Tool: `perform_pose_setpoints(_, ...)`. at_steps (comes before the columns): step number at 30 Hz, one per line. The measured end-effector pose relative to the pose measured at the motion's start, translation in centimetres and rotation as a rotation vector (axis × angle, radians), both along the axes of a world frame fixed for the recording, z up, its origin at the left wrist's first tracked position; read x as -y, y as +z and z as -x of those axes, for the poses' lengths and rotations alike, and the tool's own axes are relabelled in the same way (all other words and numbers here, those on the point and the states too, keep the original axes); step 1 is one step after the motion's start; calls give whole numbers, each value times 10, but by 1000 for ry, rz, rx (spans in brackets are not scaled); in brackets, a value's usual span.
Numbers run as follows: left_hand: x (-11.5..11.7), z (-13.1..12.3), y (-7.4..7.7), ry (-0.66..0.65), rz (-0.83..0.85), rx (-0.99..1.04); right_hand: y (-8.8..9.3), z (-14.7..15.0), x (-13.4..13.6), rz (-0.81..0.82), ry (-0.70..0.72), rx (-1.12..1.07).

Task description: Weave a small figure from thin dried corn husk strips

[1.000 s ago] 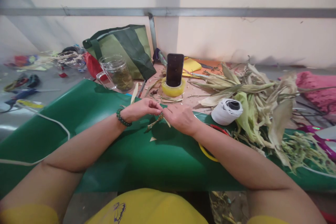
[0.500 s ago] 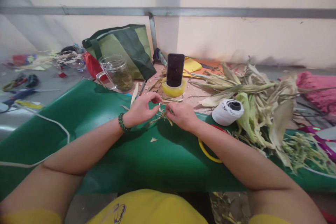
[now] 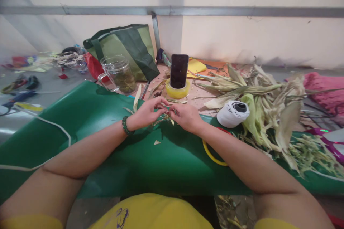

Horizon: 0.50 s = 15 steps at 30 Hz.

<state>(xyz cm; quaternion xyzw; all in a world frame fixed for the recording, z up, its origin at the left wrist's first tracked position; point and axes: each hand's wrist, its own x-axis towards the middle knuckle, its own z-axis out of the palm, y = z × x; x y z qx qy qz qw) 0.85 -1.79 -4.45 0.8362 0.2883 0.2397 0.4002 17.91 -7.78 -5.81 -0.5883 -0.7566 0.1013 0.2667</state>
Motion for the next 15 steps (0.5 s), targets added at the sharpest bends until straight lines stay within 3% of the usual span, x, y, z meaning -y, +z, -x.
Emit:
perform_pose_setpoints(3, -1, 1, 2, 2, 22, -13, -1, -1, 0, -8, -5, -13)
perform_pose_setpoints(10, 5, 4, 7, 108, -420, -164, -2, -1, -1, -1, 7, -43)
perform_pose_setpoints(15, -2, 3, -1, 84, -290, -168, -2, -1, -1, 34, -10, -68)
